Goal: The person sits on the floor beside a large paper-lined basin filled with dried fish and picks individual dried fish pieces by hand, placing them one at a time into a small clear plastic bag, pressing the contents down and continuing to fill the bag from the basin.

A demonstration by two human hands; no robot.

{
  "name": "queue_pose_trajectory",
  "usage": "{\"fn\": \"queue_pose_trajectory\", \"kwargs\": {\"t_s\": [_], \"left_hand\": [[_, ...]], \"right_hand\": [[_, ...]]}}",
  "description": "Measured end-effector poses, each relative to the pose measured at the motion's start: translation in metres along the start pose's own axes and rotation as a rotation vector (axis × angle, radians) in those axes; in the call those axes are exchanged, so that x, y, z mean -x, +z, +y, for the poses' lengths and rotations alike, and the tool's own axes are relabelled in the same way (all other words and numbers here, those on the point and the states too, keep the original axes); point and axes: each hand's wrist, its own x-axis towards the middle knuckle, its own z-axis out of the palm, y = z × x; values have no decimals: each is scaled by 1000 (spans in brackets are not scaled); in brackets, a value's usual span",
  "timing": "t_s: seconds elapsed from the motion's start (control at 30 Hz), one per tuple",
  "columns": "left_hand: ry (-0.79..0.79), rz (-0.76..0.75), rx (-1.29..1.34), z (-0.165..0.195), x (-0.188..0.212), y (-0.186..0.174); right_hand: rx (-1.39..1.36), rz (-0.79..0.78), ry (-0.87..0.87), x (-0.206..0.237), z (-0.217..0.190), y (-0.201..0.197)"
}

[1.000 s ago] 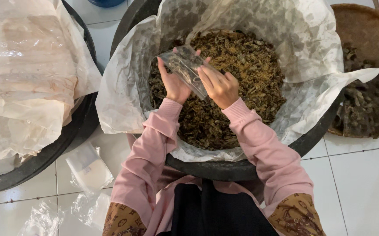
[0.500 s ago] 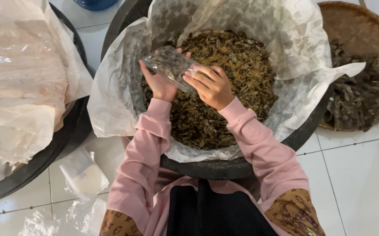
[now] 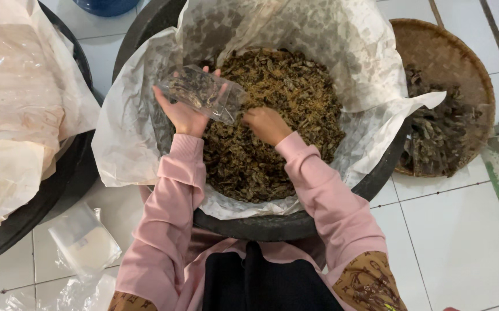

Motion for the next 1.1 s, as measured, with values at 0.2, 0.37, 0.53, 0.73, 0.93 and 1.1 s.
{"fn": "queue_pose_trajectory", "kwargs": {"t_s": [0.2, 0.37, 0.53, 0.73, 0.93, 1.1], "left_hand": [[46, 40, 87, 13, 1, 5], [37, -2, 152, 20, -1, 3], [82, 49, 186, 19, -5, 4], [48, 35, 190, 22, -5, 6], [39, 30, 208, 21, -5, 8], [56, 47, 135, 20, -3, 7]], "right_hand": [[-81, -329, 24, 8, -43, 36], [-65, -192, -6, 1, -77, 56], [-111, -205, -7, 6, -95, 69], [-151, -217, 59, 7, -98, 88], [-149, -173, 104, 6, -106, 93], [-191, -54, 82, 7, -110, 87]]}}
